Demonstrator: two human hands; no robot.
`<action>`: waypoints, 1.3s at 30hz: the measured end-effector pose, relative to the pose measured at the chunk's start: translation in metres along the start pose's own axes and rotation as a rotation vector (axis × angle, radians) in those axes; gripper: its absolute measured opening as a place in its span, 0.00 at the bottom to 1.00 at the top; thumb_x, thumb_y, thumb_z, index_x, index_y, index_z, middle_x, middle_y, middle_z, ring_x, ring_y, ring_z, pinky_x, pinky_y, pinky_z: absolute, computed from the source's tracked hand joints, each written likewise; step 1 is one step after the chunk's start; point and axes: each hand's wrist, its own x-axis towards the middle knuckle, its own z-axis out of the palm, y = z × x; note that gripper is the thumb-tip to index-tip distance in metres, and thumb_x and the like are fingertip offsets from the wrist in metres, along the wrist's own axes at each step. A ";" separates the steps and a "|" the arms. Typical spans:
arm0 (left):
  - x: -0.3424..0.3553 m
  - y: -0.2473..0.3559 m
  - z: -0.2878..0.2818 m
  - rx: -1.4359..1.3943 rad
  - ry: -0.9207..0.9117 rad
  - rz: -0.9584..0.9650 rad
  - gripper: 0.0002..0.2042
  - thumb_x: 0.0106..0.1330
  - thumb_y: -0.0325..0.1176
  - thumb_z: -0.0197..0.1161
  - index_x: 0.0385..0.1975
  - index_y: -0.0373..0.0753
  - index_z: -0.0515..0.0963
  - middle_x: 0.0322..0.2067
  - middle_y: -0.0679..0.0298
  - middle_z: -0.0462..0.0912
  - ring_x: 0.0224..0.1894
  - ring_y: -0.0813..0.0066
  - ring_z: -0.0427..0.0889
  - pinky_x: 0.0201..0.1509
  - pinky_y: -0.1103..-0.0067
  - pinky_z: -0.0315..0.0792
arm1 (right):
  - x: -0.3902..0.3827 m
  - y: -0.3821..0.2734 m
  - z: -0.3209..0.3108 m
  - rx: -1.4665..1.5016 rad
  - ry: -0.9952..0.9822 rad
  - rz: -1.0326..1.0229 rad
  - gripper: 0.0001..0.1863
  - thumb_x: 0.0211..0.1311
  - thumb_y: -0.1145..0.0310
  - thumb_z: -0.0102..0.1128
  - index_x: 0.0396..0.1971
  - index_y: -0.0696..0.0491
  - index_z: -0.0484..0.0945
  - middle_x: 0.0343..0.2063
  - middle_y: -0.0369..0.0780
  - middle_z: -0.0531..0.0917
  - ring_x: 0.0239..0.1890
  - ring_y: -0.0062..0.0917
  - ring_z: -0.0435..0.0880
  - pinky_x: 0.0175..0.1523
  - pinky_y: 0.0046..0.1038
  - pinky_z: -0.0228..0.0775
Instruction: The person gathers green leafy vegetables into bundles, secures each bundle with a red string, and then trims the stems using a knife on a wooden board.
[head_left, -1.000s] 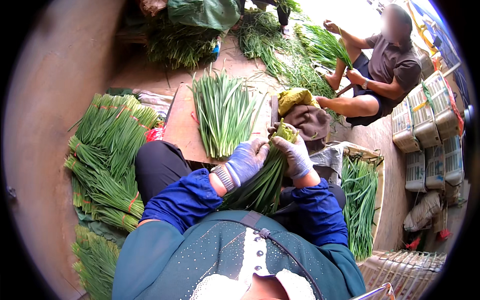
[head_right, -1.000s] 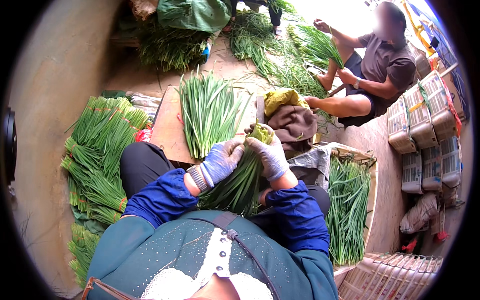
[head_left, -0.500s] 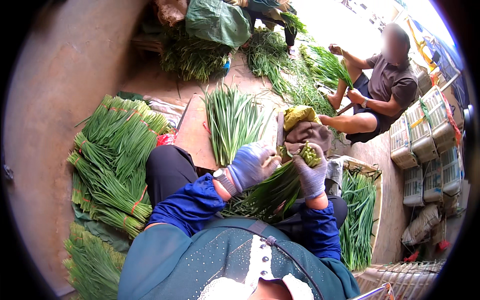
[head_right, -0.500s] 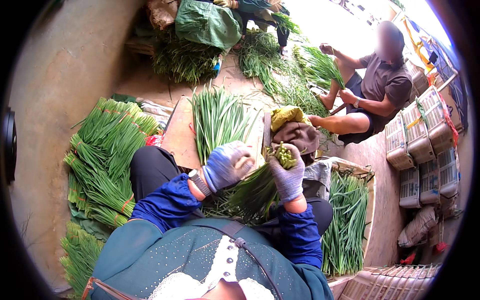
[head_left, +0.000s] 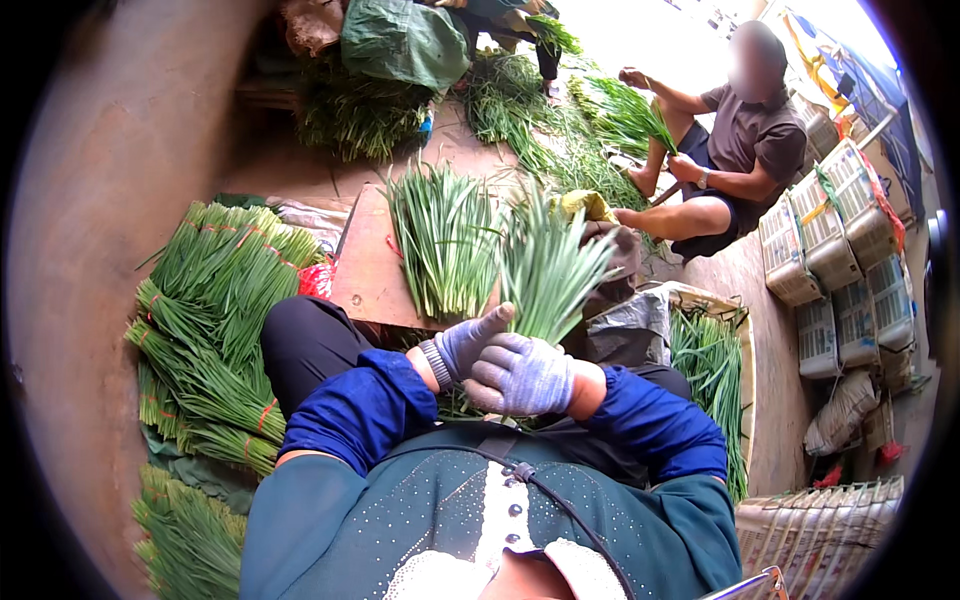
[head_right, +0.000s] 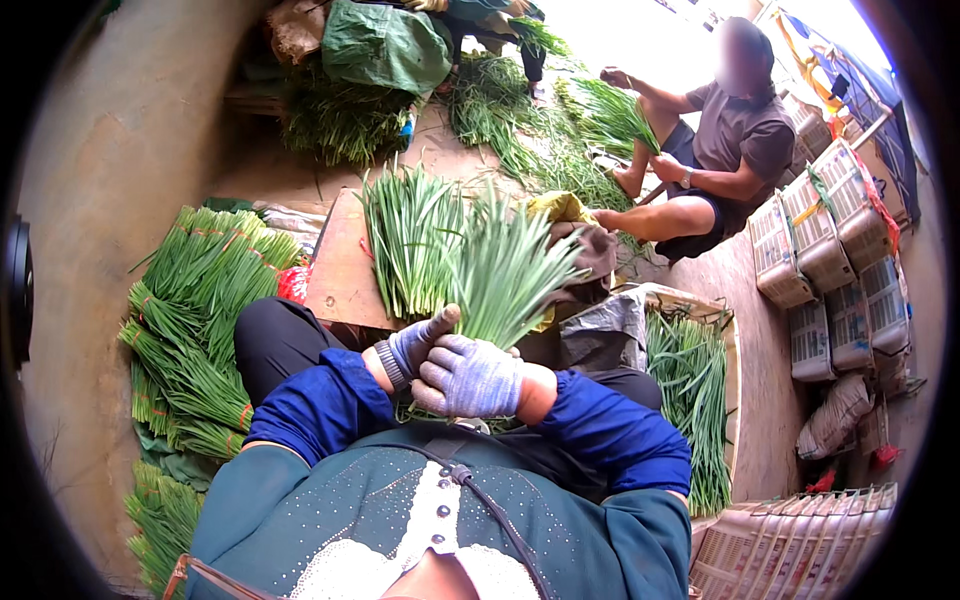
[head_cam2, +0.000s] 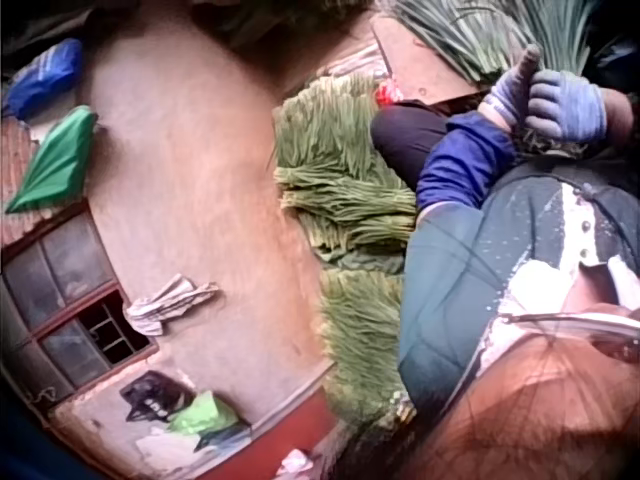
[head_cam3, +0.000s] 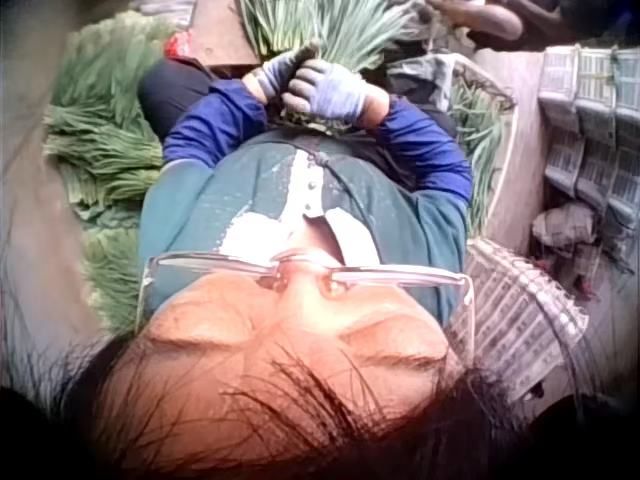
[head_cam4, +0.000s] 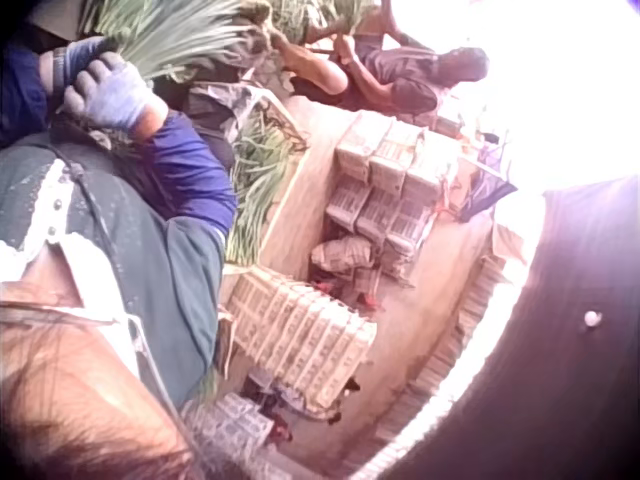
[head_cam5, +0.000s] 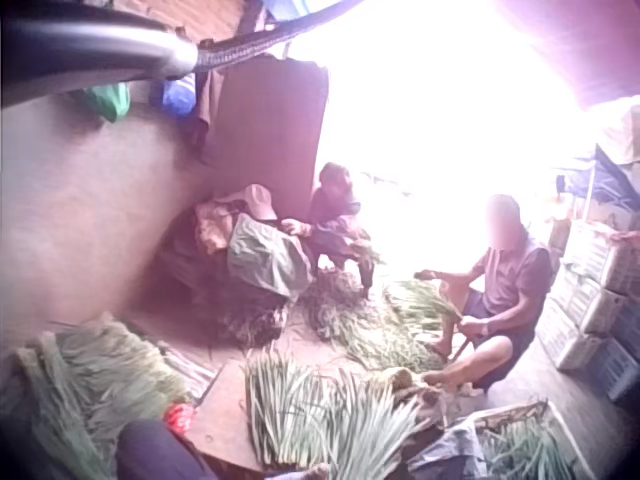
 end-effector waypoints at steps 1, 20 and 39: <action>-0.002 0.003 0.005 0.040 0.016 0.008 0.22 0.76 0.46 0.48 0.60 0.37 0.69 0.48 0.66 0.81 0.56 0.71 0.77 0.67 0.67 0.65 | -0.002 0.003 0.006 0.014 -0.022 -0.062 0.14 0.44 0.64 0.59 0.34 0.49 0.76 0.23 0.34 0.73 0.30 0.30 0.77 0.39 0.31 0.71; 0.021 0.029 0.002 0.259 0.235 0.312 0.22 0.62 0.42 0.65 0.52 0.34 0.76 0.39 0.55 0.84 0.43 0.62 0.84 0.49 0.66 0.79 | -0.052 -0.001 -0.044 0.099 0.154 0.591 0.40 0.46 0.55 0.72 0.61 0.52 0.70 0.57 0.43 0.76 0.59 0.37 0.75 0.67 0.45 0.61; 0.095 0.080 -0.079 1.285 0.341 0.583 0.49 0.52 0.35 0.76 0.72 0.38 0.51 0.66 0.55 0.67 0.67 0.62 0.65 0.76 0.70 0.50 | -0.115 0.081 0.122 1.061 0.756 1.451 0.25 0.50 0.76 0.70 0.52 0.54 0.76 0.41 0.34 0.82 0.41 0.24 0.80 0.49 0.29 0.75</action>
